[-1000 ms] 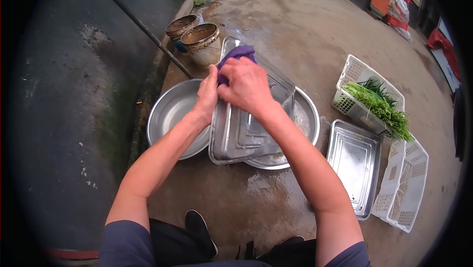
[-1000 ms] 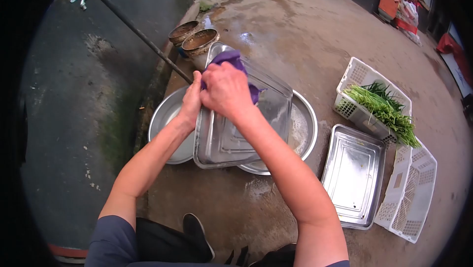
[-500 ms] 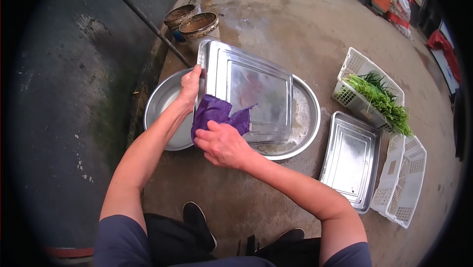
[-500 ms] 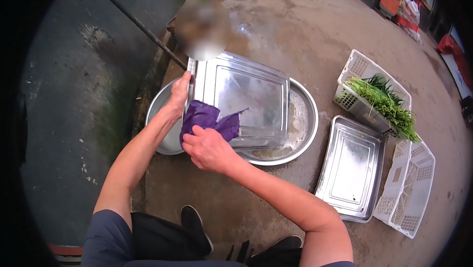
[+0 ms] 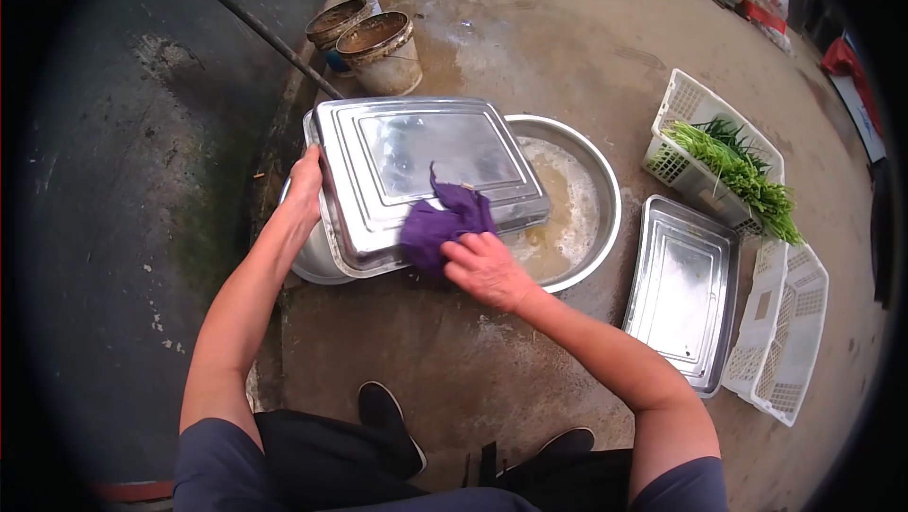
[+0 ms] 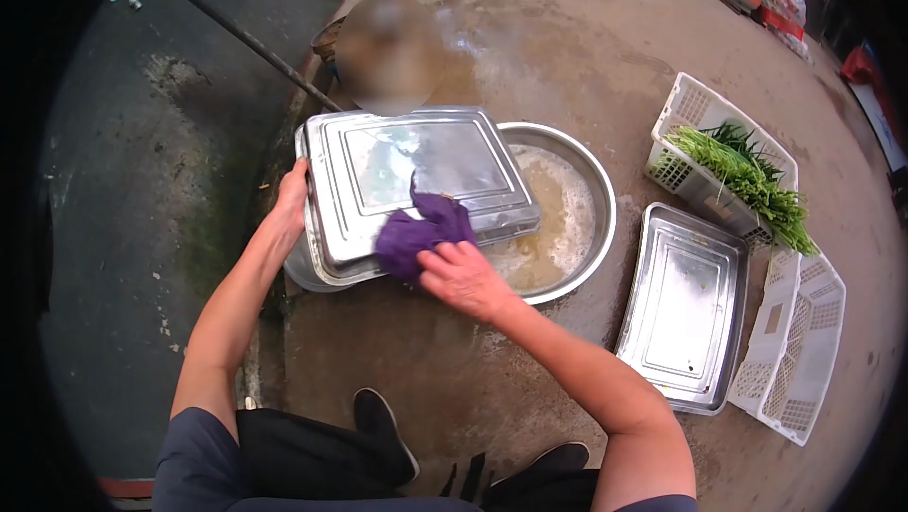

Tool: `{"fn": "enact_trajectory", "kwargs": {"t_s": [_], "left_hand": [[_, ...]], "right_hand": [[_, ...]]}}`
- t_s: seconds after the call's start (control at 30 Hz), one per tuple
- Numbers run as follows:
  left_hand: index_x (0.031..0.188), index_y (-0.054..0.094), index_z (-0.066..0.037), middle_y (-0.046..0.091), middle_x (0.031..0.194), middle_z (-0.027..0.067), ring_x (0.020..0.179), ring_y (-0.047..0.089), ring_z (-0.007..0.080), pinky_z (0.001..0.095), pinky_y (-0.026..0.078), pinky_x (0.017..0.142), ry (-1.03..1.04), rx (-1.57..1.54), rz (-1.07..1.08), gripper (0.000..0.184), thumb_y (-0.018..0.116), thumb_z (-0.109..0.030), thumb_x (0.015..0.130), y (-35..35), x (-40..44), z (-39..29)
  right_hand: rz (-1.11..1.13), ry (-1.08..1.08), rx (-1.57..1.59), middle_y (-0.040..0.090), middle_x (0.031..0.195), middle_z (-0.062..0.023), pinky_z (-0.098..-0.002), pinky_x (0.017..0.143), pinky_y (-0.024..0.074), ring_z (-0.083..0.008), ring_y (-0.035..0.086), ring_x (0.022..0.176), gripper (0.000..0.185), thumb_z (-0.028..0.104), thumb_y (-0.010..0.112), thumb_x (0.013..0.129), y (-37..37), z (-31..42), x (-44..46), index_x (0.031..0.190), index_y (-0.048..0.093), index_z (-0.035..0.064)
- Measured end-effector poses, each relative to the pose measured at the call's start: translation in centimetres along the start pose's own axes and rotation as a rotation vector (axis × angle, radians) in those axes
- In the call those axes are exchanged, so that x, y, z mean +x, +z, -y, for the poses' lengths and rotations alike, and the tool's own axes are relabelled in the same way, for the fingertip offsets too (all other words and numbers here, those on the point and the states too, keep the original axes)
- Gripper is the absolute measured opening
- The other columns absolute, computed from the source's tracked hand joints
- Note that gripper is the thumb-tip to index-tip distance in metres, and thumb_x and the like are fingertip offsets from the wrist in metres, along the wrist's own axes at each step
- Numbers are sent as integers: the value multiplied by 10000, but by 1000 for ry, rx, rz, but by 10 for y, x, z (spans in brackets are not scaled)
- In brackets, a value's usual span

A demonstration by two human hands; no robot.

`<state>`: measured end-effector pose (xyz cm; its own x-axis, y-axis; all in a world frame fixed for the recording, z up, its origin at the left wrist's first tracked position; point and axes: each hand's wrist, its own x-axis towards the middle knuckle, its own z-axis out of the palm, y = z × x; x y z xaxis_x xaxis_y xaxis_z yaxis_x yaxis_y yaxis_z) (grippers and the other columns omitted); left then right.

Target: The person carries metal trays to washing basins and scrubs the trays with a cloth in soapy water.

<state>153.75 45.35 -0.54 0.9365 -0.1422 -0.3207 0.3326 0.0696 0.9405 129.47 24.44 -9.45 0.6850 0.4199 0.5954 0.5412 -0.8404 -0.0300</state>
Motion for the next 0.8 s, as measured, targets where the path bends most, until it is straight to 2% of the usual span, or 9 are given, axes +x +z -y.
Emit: {"fn": "enact_trajectory", "kwargs": {"t_s": [0.13,0.2,0.23,0.3,0.33,0.4,0.5,0.7,0.8], "left_hand": [[1075,593,-11,660,965,105,839,653,205,370,562,760,3,48,-36,422,349,-350,1017,-18,3,3],[1081,592,-10,660,971,102,843,651,202,367,560,763,-8,28,-65,417,348,-342,1016,-20,-1,1],[1088,591,-10,659,976,98,848,648,198,364,558,765,-16,8,-88,413,348,-335,1015,-20,-1,-1],[1087,596,1,669,955,106,812,660,200,366,571,730,20,29,-81,427,359,-346,1013,-24,2,1],[1086,600,11,679,934,114,776,672,203,368,584,696,53,49,-74,441,371,-358,1011,-25,7,3],[1078,601,11,678,934,114,779,672,199,365,584,701,79,62,-67,435,372,-353,1010,-24,10,8],[1062,601,9,674,931,109,786,669,193,351,578,704,97,20,-74,420,374,-341,1009,-21,1,13],[1002,580,-15,645,891,85,786,637,169,350,555,719,243,69,-134,397,341,-331,1020,3,-8,44],[936,559,-47,637,888,71,815,624,154,327,531,747,229,96,-50,366,336,-325,1015,9,-18,31]], "right_hand": [[196,138,-1,526,1086,-46,-325,765,416,-217,491,1002,135,135,550,748,14,-36,-39,877,592,132],[293,327,-28,527,1052,-64,-356,762,441,-253,503,978,172,85,584,714,17,-54,-47,884,597,110],[291,324,-29,527,1052,-64,-356,762,441,-253,503,978,172,85,584,714,22,-63,-53,884,597,110],[294,605,-40,548,1025,-93,-402,768,464,-304,533,955,193,36,610,671,33,-79,-66,856,611,93],[291,610,-41,548,1025,-93,-402,768,464,-304,533,955,193,36,610,671,35,-85,-71,856,611,93],[213,944,125,579,963,-119,-432,768,485,-334,578,906,165,36,619,650,41,-91,-74,809,624,83],[195,1104,217,604,913,-131,-435,758,494,-337,609,876,130,59,613,647,45,-95,-65,772,635,86],[173,972,375,620,890,-158,-439,761,498,-340,614,854,188,223,610,670,29,-39,5,799,670,99],[110,969,412,611,853,-162,-445,757,496,-345,609,845,178,204,608,672,18,-6,23,797,664,92]]}}
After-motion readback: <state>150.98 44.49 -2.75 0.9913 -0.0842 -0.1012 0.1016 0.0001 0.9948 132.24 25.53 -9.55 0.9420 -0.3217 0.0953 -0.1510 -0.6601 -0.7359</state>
